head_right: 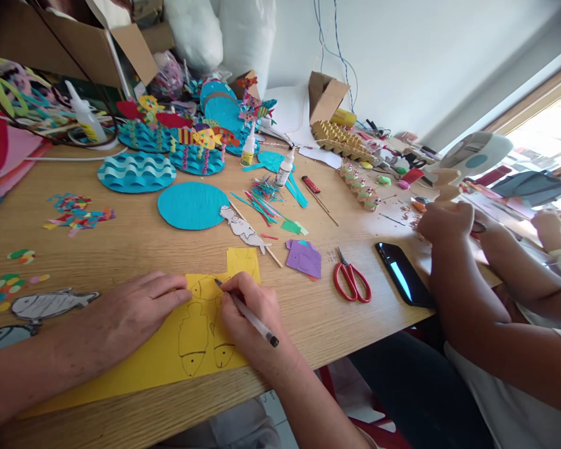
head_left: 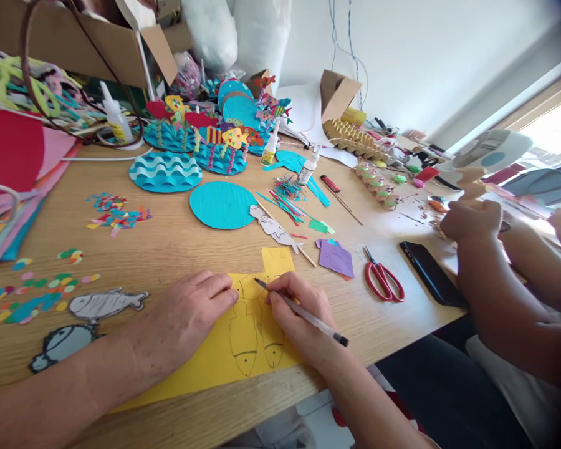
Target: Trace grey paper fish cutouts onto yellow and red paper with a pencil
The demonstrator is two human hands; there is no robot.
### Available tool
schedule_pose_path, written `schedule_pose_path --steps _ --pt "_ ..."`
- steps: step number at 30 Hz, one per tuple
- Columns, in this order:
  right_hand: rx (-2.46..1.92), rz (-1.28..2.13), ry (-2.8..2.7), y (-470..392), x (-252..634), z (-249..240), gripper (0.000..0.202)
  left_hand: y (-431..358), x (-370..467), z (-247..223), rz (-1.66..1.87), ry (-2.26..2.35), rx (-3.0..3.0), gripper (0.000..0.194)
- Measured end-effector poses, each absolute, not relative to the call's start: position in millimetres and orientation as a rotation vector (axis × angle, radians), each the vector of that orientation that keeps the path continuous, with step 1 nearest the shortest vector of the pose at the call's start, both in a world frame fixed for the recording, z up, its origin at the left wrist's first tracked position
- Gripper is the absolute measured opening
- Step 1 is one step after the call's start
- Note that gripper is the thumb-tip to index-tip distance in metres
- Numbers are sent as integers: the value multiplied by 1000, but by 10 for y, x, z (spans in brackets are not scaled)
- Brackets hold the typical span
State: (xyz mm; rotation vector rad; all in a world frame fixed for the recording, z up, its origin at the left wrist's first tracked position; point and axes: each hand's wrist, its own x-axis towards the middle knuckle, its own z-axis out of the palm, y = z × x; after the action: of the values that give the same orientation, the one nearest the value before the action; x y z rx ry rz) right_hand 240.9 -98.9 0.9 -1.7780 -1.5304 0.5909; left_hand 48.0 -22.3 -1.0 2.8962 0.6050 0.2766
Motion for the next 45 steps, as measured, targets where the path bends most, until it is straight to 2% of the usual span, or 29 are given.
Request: schedule_pose_path --steps 17,31,45 --pt "-1753 631 -1484 -981 2411 1 11 -220 481 -92 393 604 2915 33" --pt "-1777 647 -1574 -942 2385 -5 10 -223 509 -15 312 615 2923 25" --pt "-1756 653 -1607 -954 2396 -5 10 -226 489 -16 305 606 2873 30"
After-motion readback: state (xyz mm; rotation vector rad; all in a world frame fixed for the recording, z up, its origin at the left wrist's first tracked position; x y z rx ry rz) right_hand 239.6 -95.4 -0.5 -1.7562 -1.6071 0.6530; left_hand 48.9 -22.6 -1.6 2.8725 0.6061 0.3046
